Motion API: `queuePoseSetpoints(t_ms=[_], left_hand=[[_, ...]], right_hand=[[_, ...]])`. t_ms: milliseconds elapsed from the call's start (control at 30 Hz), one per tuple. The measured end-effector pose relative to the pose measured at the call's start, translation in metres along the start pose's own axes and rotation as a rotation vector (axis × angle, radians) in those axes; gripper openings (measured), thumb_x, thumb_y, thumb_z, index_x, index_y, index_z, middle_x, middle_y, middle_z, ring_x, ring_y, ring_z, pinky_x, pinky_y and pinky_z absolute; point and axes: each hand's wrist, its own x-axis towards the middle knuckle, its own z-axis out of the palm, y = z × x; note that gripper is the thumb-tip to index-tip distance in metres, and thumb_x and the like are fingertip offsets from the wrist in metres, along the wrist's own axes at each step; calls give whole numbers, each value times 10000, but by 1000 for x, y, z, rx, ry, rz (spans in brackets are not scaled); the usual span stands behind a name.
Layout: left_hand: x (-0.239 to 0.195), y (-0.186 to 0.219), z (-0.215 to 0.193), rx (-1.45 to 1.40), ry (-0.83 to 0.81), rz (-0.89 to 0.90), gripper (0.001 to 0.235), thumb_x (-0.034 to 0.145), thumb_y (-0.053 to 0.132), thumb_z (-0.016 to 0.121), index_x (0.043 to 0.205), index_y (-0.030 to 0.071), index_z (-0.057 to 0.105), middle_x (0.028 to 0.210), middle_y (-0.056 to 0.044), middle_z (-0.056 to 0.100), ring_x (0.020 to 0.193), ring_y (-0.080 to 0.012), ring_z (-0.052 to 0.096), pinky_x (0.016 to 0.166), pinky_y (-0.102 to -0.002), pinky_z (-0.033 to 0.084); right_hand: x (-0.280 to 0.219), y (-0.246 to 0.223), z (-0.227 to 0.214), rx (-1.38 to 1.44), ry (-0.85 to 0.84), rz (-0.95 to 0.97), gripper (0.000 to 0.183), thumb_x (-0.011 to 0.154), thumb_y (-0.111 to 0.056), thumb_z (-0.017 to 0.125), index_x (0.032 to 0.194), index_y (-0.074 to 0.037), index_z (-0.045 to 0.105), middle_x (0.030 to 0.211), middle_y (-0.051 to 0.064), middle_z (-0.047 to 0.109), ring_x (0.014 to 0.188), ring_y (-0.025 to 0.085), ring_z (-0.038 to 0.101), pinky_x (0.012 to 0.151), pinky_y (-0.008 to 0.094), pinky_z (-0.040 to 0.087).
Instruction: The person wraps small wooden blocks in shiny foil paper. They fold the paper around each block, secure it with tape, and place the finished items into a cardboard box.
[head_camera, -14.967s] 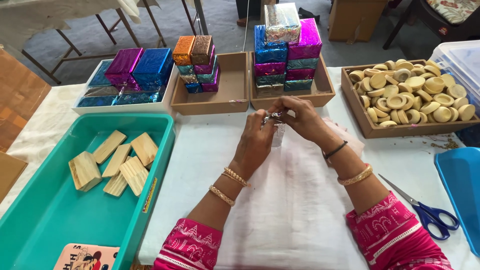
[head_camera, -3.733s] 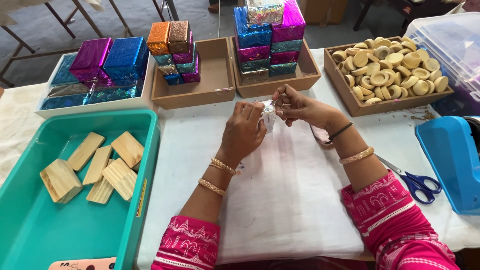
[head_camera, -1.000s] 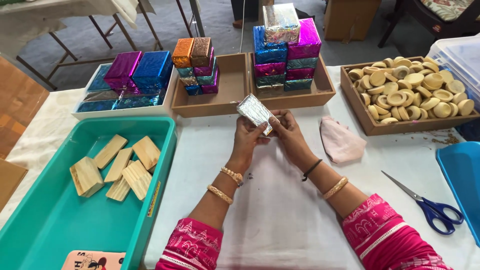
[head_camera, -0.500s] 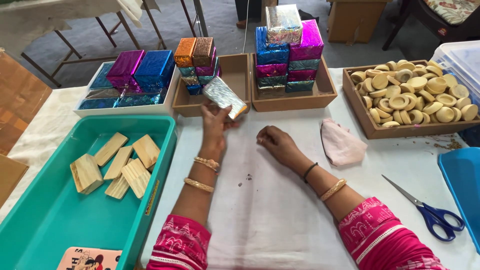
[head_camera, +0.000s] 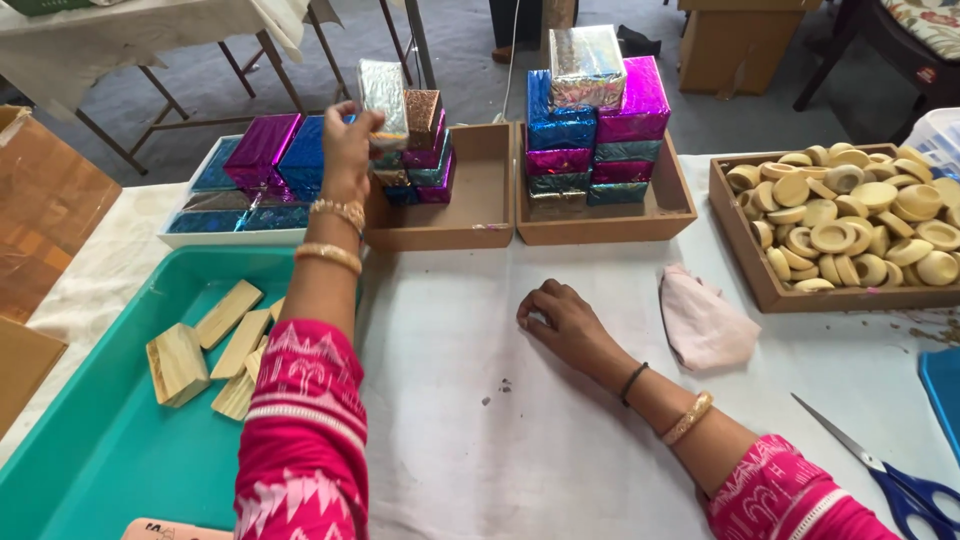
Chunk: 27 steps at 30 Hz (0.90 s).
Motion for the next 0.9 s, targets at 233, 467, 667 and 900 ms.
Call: queuePoseSetpoints(t_ms=[233,467,667,900], left_hand=[[89,-37,-16,47,28,107,407,865,128,802,1180,-37,602,1039,-133,748,863,-147,749,746,-271,625],[100,-41,-10,583,147,167,249,903,246,763,895,-3,758,823,-103,745,732,-191,686,677,-329,530],[69,-18,6,1042,307,343,301,944,348,735,974,50,767,902,-162,763,875,-304,735,964,-453,476],[52,-18,13,1084,217,472,829,716,385,923,1281,-58,506,1135,-295,675,1045,-399,683,924,-434,549]], right_hand=[[1,4,2,-12,12,-30,111,928,-224,679,987,-131,683,998,30,579,960,212,562,847,353,514],[4,13,8,-10,51,-84,116,914,-225,697,980,-130,681,978,41,578,960,230,560,864,371,506],[3,7,4,-7,12,-31,121,923,-240,692,985,-137,676,988,37,574,969,225,563,860,361,513],[0,0,-1,-14,-1,-35,119,935,-238,676,994,-135,669,980,34,564,964,218,557,867,359,508]])
